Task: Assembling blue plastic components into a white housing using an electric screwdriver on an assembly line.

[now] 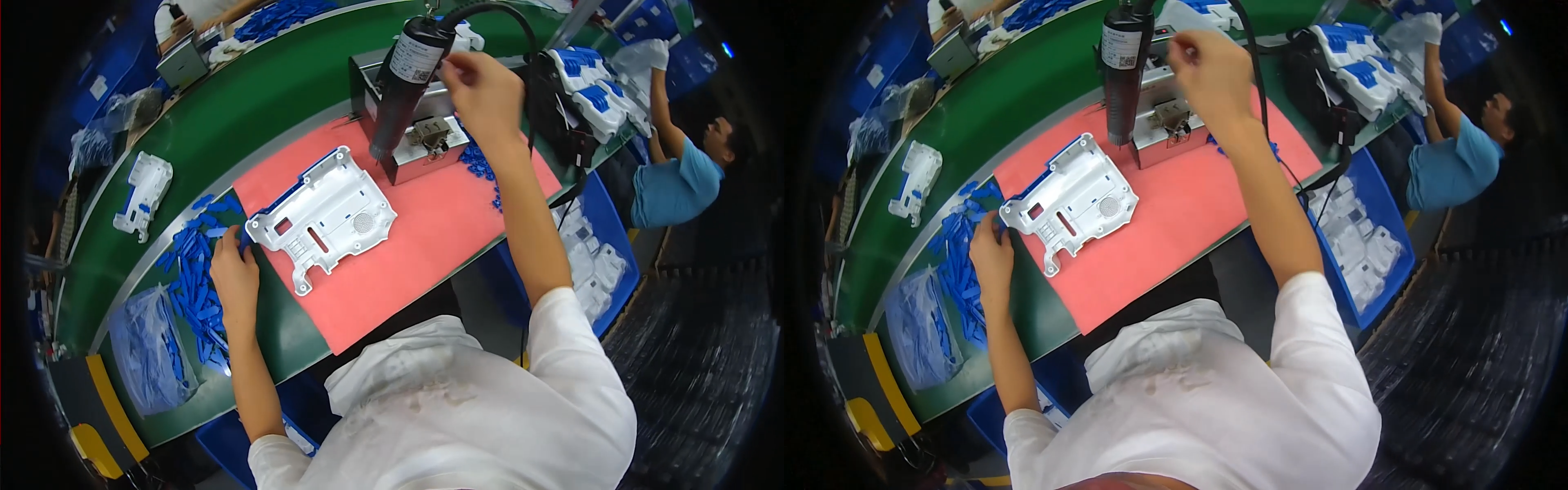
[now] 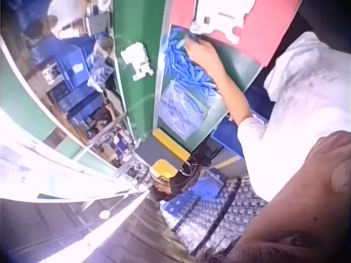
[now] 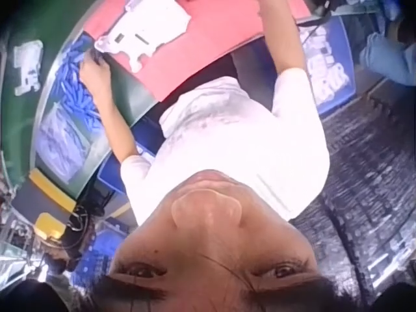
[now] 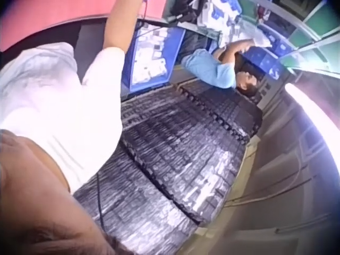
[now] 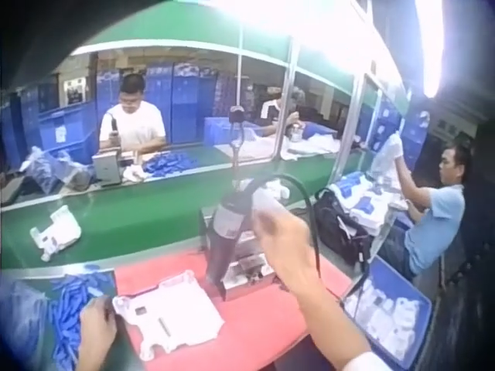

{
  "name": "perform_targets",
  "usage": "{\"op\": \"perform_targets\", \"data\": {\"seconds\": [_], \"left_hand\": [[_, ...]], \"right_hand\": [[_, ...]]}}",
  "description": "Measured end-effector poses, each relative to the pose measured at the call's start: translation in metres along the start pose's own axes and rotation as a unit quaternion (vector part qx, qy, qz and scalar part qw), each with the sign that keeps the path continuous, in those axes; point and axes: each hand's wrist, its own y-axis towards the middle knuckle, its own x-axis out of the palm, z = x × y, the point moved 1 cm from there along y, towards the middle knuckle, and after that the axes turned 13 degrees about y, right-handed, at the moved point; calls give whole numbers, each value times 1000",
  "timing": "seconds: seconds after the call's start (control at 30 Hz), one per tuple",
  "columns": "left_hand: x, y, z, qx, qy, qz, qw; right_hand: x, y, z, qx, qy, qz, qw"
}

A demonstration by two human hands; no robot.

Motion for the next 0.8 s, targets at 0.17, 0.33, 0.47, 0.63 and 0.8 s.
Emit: {"op": "perform_targets", "data": {"seconds": [0.17, 0.33, 0.47, 0.63, 0.8], "left_hand": [[11, -2, -9, 6, -26, 9, 1000], [8, -6, -13, 0, -44, 11, 999], [7, -5, -19, 2, -42, 1, 999], [5, -6, -13, 7, -44, -13, 999], [6, -7, -10, 3, -49, -13, 999]], "right_hand": [[5, 28, 25, 107, -222, -187, 951], [-36, -8, 23, 35, -31, -27, 999], [-64, -75, 34, 252, -146, -254, 922], [-64, -109, 61, 181, -225, -306, 907], [-55, -103, 71, 187, -268, -330, 886]]}}
